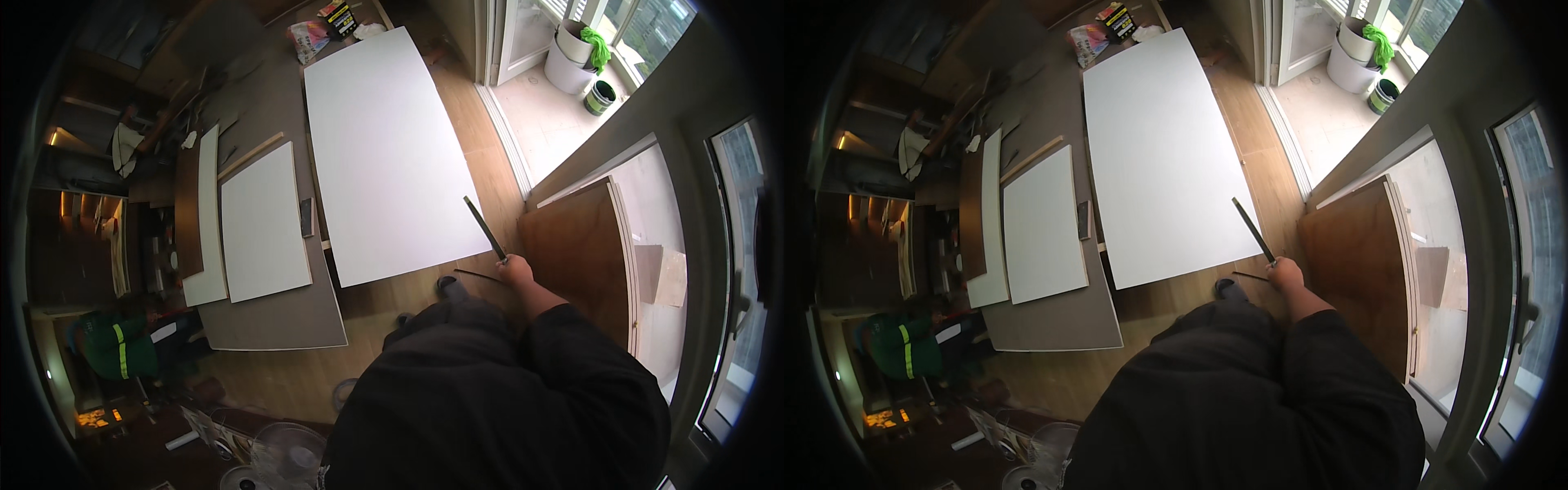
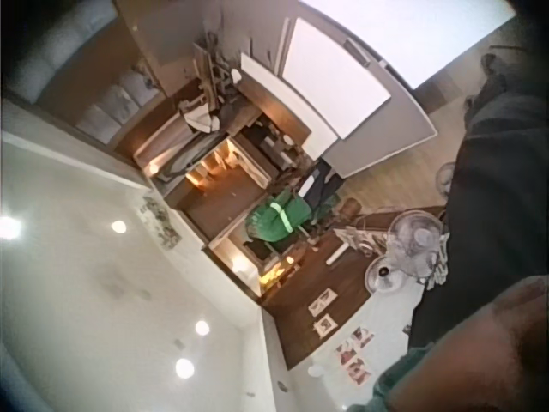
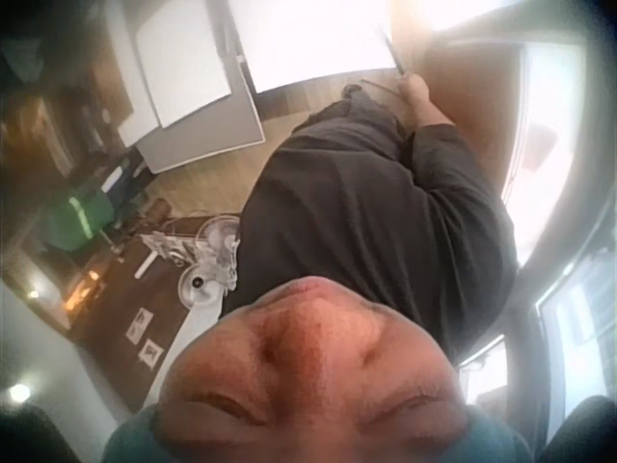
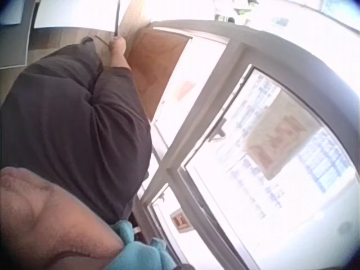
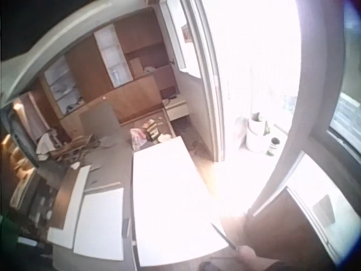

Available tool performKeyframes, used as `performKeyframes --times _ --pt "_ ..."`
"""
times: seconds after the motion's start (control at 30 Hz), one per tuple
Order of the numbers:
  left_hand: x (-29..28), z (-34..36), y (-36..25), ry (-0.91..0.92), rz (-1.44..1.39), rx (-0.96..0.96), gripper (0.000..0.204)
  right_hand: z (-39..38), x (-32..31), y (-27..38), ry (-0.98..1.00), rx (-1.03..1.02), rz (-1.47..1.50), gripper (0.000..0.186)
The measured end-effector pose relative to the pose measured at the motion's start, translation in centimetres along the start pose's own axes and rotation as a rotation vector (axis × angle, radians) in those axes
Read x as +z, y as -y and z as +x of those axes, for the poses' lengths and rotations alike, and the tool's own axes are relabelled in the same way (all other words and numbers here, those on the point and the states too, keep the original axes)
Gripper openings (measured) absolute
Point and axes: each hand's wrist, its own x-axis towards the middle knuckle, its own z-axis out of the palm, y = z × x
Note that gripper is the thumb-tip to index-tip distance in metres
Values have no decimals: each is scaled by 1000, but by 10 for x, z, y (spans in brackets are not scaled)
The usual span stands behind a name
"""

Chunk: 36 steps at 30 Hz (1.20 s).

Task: The person uses a utility knife to score and cut a large white board placed on the floor. They repeatedly score the board along a straight line, then snap it apart to separate the pieces.

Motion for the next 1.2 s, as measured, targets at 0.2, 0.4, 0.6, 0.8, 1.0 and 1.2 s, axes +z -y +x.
performKeyframes --times 0.2,0.4,0.6,0.8,1.0,1.2 --pt "-10 4 -7 45 32 -10 41 12 3 -24 -97 57 41 35" --pt "-24 23 -1 94 50 23 40 30 7 -33 -164 110 121 28" --pt "-33 76 -4 193 33 96 40 41 19 -48 -193 178 196 21" --pt "-57 170 -56 271 -385 27 39 43 -4 -3 -226 176 447 26" --pt "-74 222 -187 108 -182 67 39 32 -60 87 124 185 1054 18" --pt "-101 260 -239 68 -204 150 35 20 -118 181 324 -83 1492 35"
